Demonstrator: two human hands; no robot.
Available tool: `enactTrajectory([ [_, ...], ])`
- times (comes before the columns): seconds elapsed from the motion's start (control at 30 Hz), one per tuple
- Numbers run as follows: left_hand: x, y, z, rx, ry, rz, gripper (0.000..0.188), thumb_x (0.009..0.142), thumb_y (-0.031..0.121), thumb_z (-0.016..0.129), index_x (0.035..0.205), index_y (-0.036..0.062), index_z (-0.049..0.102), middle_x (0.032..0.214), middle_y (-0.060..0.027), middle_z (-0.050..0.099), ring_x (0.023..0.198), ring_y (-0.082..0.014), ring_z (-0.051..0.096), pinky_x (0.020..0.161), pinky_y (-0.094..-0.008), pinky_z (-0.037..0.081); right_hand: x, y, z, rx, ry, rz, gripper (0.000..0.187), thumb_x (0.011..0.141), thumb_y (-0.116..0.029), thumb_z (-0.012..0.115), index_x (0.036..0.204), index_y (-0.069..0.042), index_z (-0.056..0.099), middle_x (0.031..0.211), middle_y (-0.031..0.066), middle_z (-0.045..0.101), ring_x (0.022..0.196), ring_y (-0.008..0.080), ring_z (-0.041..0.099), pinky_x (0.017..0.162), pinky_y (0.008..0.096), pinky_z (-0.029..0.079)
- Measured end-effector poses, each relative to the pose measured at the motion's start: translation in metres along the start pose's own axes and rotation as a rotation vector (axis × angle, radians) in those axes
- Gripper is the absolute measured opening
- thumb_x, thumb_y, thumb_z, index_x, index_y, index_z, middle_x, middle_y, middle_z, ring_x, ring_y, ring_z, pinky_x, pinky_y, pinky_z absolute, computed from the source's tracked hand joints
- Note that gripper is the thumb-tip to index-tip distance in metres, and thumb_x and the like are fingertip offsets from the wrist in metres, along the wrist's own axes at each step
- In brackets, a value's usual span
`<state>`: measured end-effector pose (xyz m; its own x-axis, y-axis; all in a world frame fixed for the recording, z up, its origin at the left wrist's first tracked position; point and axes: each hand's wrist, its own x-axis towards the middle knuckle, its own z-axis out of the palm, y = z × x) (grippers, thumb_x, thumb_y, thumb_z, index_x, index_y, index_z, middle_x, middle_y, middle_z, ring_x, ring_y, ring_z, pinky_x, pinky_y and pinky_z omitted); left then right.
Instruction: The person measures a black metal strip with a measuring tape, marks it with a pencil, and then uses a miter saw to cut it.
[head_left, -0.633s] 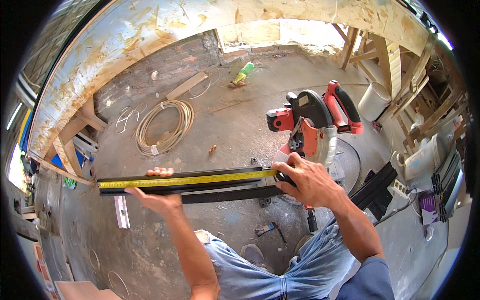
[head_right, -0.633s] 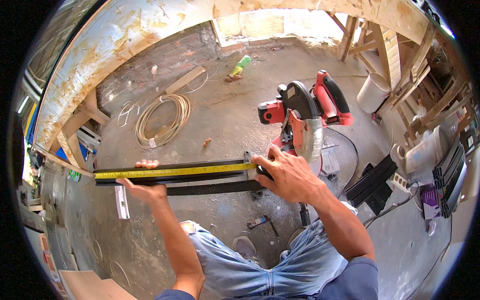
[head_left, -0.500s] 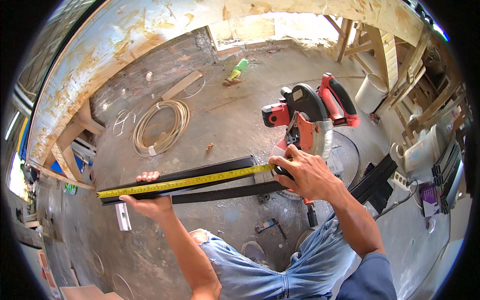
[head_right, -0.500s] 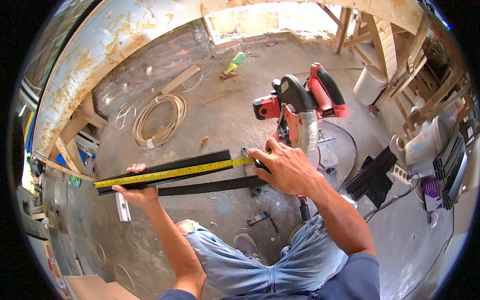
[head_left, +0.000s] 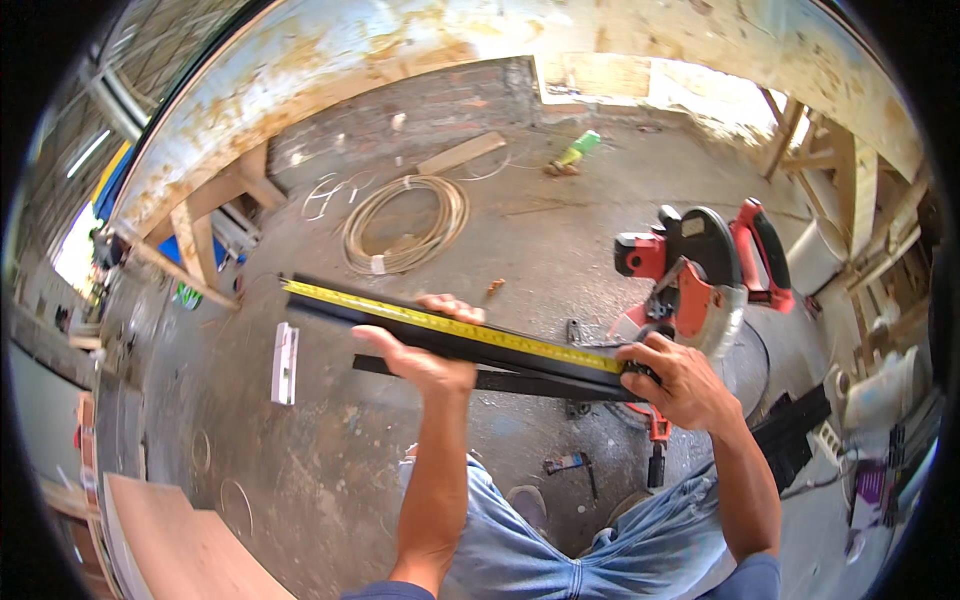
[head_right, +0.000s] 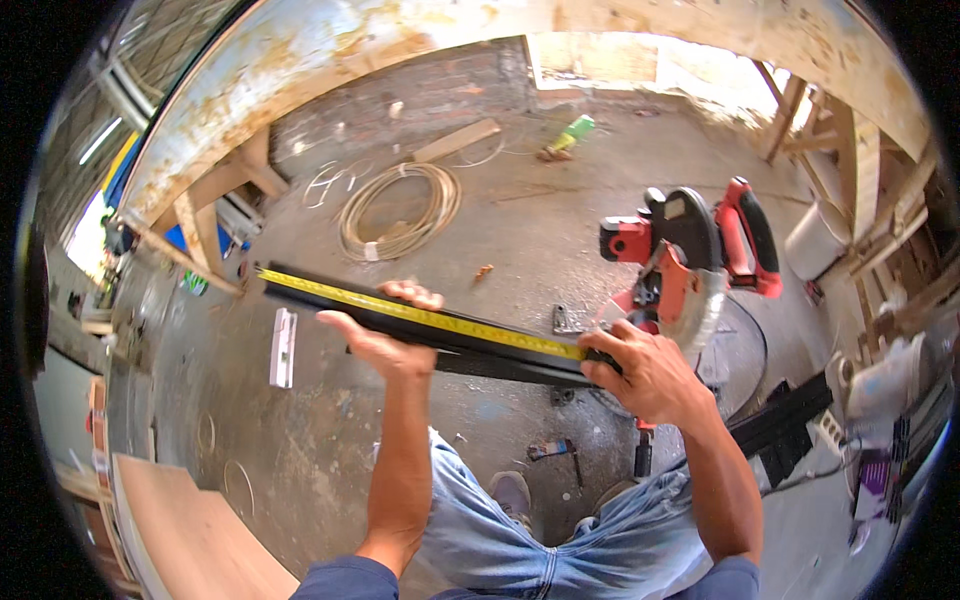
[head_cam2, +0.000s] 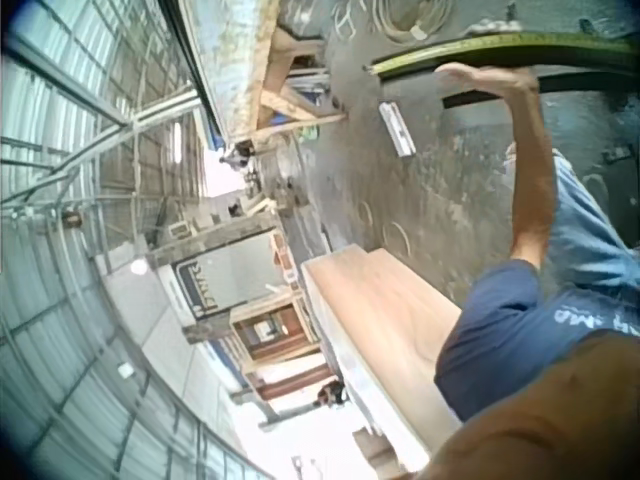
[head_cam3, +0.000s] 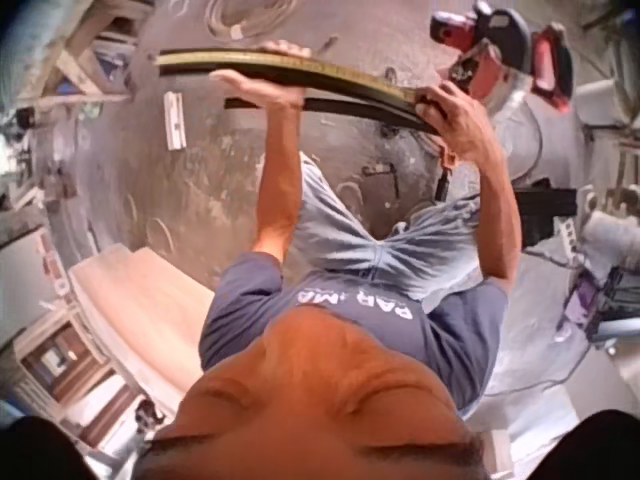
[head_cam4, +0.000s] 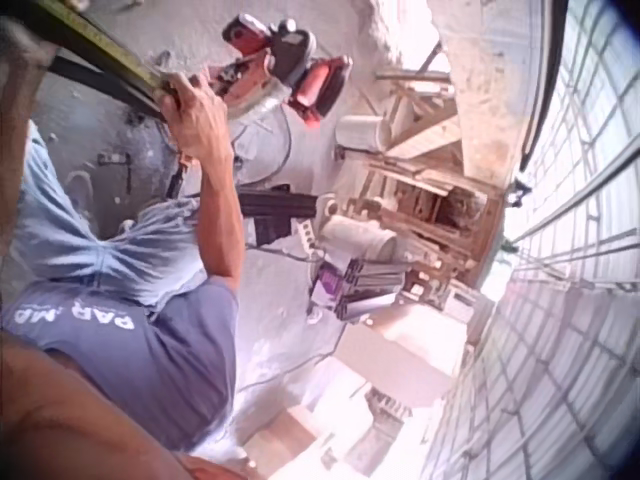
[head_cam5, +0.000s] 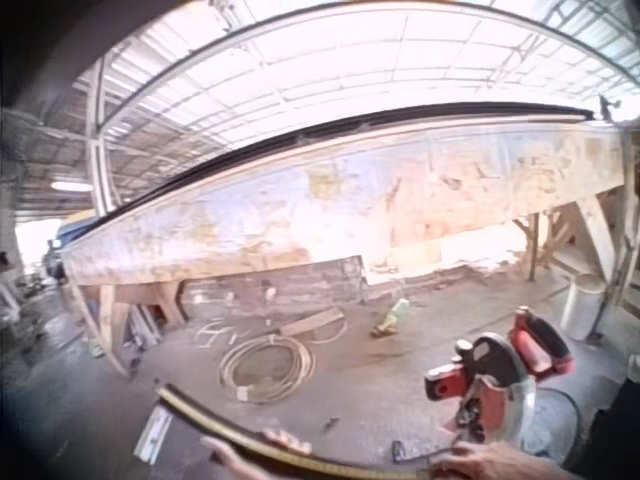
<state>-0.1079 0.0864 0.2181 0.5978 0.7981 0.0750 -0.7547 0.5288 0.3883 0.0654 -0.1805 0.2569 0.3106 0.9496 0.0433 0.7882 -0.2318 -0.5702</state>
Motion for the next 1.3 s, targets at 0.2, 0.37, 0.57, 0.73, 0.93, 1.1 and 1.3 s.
enactTrajectory([
  [0.2,-0.011,-0.018,0.006,-0.019,-0.08,-0.018,0.098,0.066,0.097,0.046,0.086,0.0024,0.062,0.081,-0.0111,0.06,0.074,-0.0247,0.058,0.072,-0.0392,0.046,0.0,0.001,0.008,-0.021,-0.056,0.025,0.033,0.096,-0.034,0.059,0.12,-0.011,0.063,0.101,0.0158,0.061,0.092,0.0359,0.064,0.079,0.0461,0.051],
  [0.37,-0.012,-0.019,0.007,-0.021,-0.021,0.008,0.096,0.068,0.096,0.046,0.087,0.003,0.062,0.08,-0.0109,0.06,0.073,-0.0246,0.057,0.072,-0.0394,0.045,0.001,0.004,0.006,-0.009,-0.057,0.027,0.034,0.096,-0.033,0.059,0.12,-0.01,0.063,0.101,0.0158,0.062,0.093,0.0355,0.064,0.081,0.0454,0.051],
  [0.57,-0.008,-0.016,0.005,-0.009,0.001,0.043,0.094,0.07,0.095,0.046,0.087,0.0037,0.061,0.079,-0.01,0.059,0.074,-0.0241,0.055,0.072,-0.0389,0.045,0.0,0.006,0.004,-0.008,-0.084,0.052,0.033,0.096,-0.033,0.058,0.12,-0.01,0.063,0.101,0.0159,0.063,0.093,0.0357,0.064,0.081,0.0454,0.051],
  [0.73,-0.007,-0.016,0.004,-0.055,0.013,0.016,0.097,0.073,0.096,0.04,0.085,0.0028,0.063,0.078,-0.0112,0.06,0.072,-0.0257,0.056,0.072,-0.041,0.046,0.001,0.004,0.005,-0.002,-0.065,0.034,0.032,0.097,-0.034,0.057,0.119,-0.011,0.063,0.101,0.0158,0.063,0.094,0.0353,0.064,0.081,0.0458,0.051],
  [0.93,-0.007,-0.017,0.003,-0.066,-0.003,0.008,0.095,0.075,0.094,0.039,0.086,0.0026,0.063,0.077,-0.0121,0.059,0.071,-0.026,0.056,0.072,-0.0416,0.046,-0.001,0.003,0.005,-0.024,-0.076,0.039,0.032,0.097,-0.033,0.057,0.119,-0.011,0.063,0.103,0.0162,0.063,0.094,0.036,0.064,0.082,0.046,0.051],
  [1.1,-0.009,-0.014,0.003,-0.058,-0.013,0.017,0.095,0.077,0.094,0.038,0.086,0.002,0.062,0.078,-0.012,0.059,0.071,-0.0264,0.056,0.071,-0.0417,0.046,-0.001,0.004,0.008,-0.006,-0.081,0.043,0.032,0.097,-0.034,0.056,0.12,-0.012,0.063,0.103,0.0169,0.063,0.094,0.0363,0.064,0.082,0.0468,0.051],
  [1.3,-0.007,-0.01,0.01,0.0,0.122,0.017,0.073,0.09,0.076,0.048,0.082,0.0041,0.06,0.075,-0.0089,0.055,0.069,-0.0237,0.053,0.069,-0.0406,0.045,-0.001,0.001,0.01,-0.004,-0.07,0.053,0.033,0.098,-0.036,0.056,0.121,-0.012,0.062,0.105,0.0169,0.063,0.093,0.0368,0.064,0.081,0.0473,0.051],
])
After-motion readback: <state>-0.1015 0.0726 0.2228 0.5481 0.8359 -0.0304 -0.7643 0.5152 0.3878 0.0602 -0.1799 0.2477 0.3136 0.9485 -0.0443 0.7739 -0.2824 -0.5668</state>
